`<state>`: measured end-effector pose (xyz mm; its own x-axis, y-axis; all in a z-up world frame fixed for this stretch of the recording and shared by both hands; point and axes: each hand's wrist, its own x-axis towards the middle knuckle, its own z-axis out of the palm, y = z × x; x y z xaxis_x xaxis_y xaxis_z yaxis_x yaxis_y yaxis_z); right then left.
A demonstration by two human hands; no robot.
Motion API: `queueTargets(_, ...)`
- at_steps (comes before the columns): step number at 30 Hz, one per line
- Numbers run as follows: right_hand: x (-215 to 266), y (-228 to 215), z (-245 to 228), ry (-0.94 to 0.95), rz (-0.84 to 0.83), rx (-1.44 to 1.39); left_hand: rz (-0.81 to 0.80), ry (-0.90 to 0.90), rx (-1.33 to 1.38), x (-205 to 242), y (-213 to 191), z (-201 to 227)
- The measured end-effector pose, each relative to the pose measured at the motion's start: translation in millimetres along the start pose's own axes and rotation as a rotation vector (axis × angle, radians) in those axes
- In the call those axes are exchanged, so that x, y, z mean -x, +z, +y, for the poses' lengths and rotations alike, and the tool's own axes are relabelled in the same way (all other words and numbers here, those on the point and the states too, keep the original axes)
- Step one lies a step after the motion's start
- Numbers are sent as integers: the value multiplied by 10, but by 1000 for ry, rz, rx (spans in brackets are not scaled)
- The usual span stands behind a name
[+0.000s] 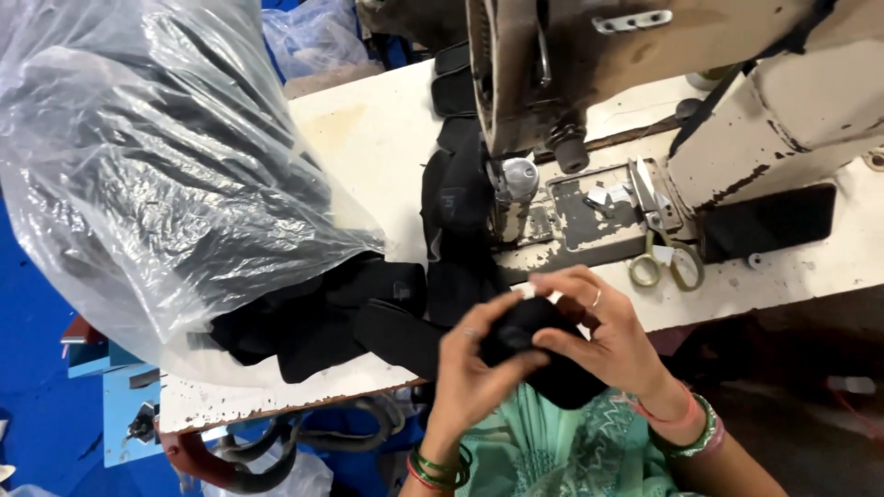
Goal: Stitching together black shoe components using an industrial sewing machine.
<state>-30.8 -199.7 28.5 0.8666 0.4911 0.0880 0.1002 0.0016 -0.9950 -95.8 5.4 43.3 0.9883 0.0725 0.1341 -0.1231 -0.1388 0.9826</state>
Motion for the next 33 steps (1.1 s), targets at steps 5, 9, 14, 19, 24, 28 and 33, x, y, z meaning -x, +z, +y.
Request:
queueTargets(5, 109, -68, -37, -201, 37, 137, 170, -12, 317, -79, -101, -81)
queueTargets(9, 243, -18, -80, -248, 147, 308, 103, -123, 312, -83, -157, -123)
queueTargets(14, 424, -159, 261, -39, 133, -171, 152, -117, 339, -170, -86, -274)
queueTargets(19, 378, -281, 586, 7, 151, -454, 171, -82, 341, -430, 90, -313)
queueTargets(24, -7, -289, 667, -33, 247, -406, 206, -98, 433, -845, 136, -475)
queueTargets(28, -489, -173, 640, -78, 341, -355, 302, -127, 491, -1217, 8, -431)
queueTargets(33, -799, -13, 626, -132, 400, -305, 275, -83, 417, -1560, -193, -449)
